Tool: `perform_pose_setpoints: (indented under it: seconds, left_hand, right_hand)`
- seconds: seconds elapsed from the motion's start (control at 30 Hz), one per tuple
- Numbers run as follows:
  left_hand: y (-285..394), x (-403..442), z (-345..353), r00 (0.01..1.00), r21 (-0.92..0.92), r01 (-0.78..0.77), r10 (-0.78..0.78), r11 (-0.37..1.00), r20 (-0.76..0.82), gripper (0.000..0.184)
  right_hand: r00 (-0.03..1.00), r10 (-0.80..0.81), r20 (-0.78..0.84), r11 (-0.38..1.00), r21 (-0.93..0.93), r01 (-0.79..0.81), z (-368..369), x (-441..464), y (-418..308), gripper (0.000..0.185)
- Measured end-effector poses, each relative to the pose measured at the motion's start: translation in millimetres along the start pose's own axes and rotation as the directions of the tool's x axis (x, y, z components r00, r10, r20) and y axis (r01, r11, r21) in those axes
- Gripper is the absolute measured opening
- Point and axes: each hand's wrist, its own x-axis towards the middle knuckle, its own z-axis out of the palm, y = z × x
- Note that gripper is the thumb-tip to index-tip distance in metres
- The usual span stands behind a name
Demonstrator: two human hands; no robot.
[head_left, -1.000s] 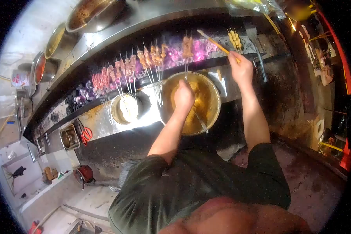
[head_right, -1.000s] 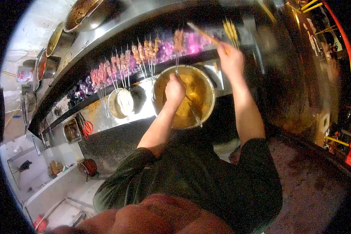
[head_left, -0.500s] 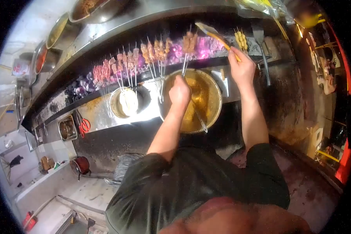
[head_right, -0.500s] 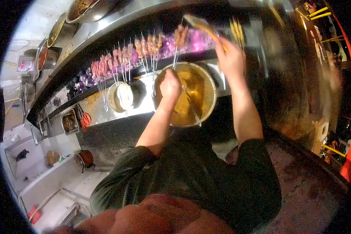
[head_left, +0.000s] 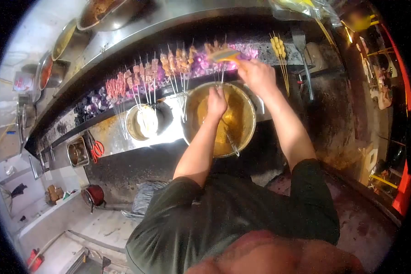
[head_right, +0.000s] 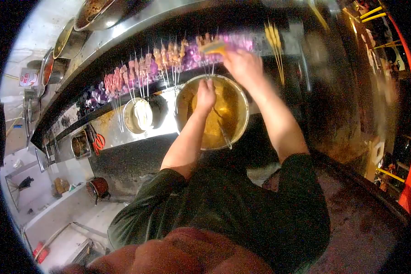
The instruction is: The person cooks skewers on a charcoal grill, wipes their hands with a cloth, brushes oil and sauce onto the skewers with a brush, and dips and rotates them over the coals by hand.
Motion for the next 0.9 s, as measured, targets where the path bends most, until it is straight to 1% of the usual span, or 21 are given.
perform_pose_setpoints:
  seconds: [0.03,0.1,0.13,0.23,0.27,0.33,0.37,0.4,0.43,0.5,0.53,0.63,0.73,0.77,0.83,0.87,0.9]
  left_hand:
    - [0.5,2.3,-0.3,0.996,-0.108,0.088,-0.085,0.990,0.035,0.028]
    - [3.8,2.9,-2.2,0.961,-0.303,0.273,-0.241,0.913,0.138,0.028]
    - [11.4,0.8,-3.5,0.961,-0.284,0.274,-0.253,0.919,0.108,0.027]
    - [12.5,3.5,0.9,0.933,-0.397,0.354,-0.292,0.847,0.209,0.024]
    - [13.2,6.5,1.8,0.934,-0.424,0.352,-0.284,0.834,0.217,0.023]
    - [12.7,6.3,1.7,0.931,-0.476,0.362,-0.282,0.802,0.233,0.024]
    - [13.0,7.8,1.6,0.921,-0.545,0.389,-0.297,0.743,0.254,0.023]
    - [13.8,6.7,0.2,0.908,-0.602,0.418,-0.309,0.680,0.282,0.022]
    - [14.8,6.7,-1.0,0.896,-0.653,0.443,-0.315,0.614,0.312,0.021]
    - [14.2,10.7,-3.0,0.909,-0.641,0.417,-0.288,0.645,0.301,0.021]
    - [11.7,8.3,-4.9,0.912,-0.630,0.410,-0.282,0.660,0.298,0.021]
    - [14.4,5.4,-10.5,0.882,-0.638,0.469,-0.290,0.611,0.371,0.021]
    - [3.4,3.6,-10.1,0.835,-0.656,0.540,-0.238,0.527,0.496,0.023]
    - [0.1,3.8,-7.4,0.835,-0.672,0.542,-0.235,0.505,0.498,0.023]
    - [2.1,2.9,-5.6,0.836,-0.701,0.545,-0.233,0.461,0.497,0.023]
    - [2.8,2.5,-5.8,0.829,-0.647,0.554,-0.271,0.524,0.490,0.030]
    - [8.5,1.1,-10.3,0.852,-0.550,0.509,-0.296,0.663,0.432,0.033]
  right_hand:
    - [0.999,0.007,-0.040,1.000,-0.005,-0.007,2.2,3.9,1.1,0.022]
    - [0.993,0.027,-0.114,0.999,-0.015,-0.029,15.3,17.3,9.1,0.022]
    - [0.991,-0.017,-0.133,0.994,-0.109,0.003,24.6,24.0,12.5,0.021]
    - [0.990,-0.132,0.041,0.976,-0.167,0.137,29.5,28.5,8.5,0.018]
    - [0.988,-0.141,0.064,0.969,-0.195,0.151,24.0,27.7,7.2,0.018]
    - [0.984,-0.170,0.053,0.967,-0.183,0.177,15.9,11.9,-2.8,0.018]
    - [0.982,-0.186,0.045,0.965,-0.178,0.191,13.5,8.5,-3.7,0.018]
    - [0.966,-0.259,0.000,0.950,-0.182,0.255,17.4,2.4,-1.8,0.019]
    - [0.963,-0.267,-0.029,0.951,-0.167,0.259,17.2,-3.1,0.5,0.019]
    - [0.950,-0.301,-0.089,0.948,-0.140,0.287,12.3,-11.0,-1.6,0.019]
    - [0.959,-0.270,-0.083,0.959,-0.111,0.260,9.2,-14.3,-1.4,0.019]
    - [0.969,-0.246,-0.010,0.964,-0.107,0.244,11.5,-16.4,8.8,0.018]
    - [0.997,-0.044,0.066,0.998,0.048,0.041,-5.4,-4.9,10.0,0.019]
    - [0.998,-0.055,0.023,0.998,-0.005,0.055,-6.9,-0.4,16.0,0.021]
    - [1.000,0.003,-0.010,1.000,-0.005,-0.004,-13.7,9.1,7.9,0.022]
    - [1.000,0.012,-0.017,1.000,0.003,-0.012,-10.0,10.7,7.8,0.022]
    - [0.999,0.020,-0.025,1.000,0.009,-0.020,-5.9,12.1,8.9,0.022]
